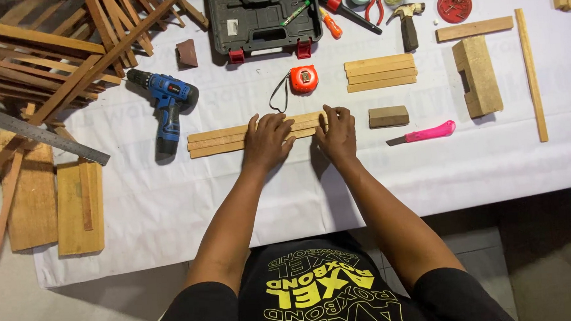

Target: Use a pencil and utility knife to mark dimensions on various pieces of wood on a workbench.

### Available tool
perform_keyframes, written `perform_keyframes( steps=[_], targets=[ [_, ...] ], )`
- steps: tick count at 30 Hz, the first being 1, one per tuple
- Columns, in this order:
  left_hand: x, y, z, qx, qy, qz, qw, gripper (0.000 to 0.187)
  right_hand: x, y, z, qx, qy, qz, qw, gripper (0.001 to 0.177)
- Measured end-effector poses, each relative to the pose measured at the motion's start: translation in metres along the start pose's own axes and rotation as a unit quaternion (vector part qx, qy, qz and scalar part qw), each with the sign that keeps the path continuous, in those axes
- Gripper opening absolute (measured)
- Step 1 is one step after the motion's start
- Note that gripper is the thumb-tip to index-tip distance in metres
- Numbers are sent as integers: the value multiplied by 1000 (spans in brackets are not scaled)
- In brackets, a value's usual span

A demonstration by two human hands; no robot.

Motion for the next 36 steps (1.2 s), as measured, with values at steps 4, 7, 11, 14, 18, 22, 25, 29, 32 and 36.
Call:
perform_keyframes(
  steps=[4, 7, 11, 14, 18, 22, 25, 29, 32, 36],
  targets=[
    [14, 30, 32, -5, 28, 23, 999, 42, 1, 20, -26, -10, -5, -15, 1000, 56],
    [32, 70, 51, -5, 37, 33, 999, 44, 3, 44, -55, -3, 31, -68, 997, 56],
    [46, 138, 82, 3, 73, 40, 997, 45, -1, 93, -104, -11, 40, -97, 994, 52],
    [59, 189, 101, 5, 100, 38, 994, 48, -3, 130, -137, -26, 29, -101, 994, 53],
    [64, 240, 118, 8, 122, 17, 992, 49, -14, 167, -171, -37, 29, -130, 990, 52],
    [67, 276, 124, -15, 122, 19, 992, 47, -18, 191, -192, -30, 16, -110, 993, 50],
    [72, 296, 130, -20, 121, 38, 992, 46, -20, 209, -203, -36, 28, -105, 993, 49],
    [83, 318, 145, -24, 103, 60, 993, 46, -25, 235, -222, -59, 63, -108, 990, 46],
    [91, 341, 154, -23, 102, 81, 991, 46, -27, 256, -241, -70, 87, -97, 989, 44],
    [109, 373, 170, -20, 86, 103, 991, 44, -22, 285, -261, -74, 90, -62, 991, 44]
  ],
)
Point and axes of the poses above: each hand's wrist, its own x-axis towards the middle knuckle, its own z-axis out of the palm, y = z × x, the point moved 7 cm from there along x, towards the middle knuckle, and after that the axes turned 11 degrees about -z, right-handed, at the moved point
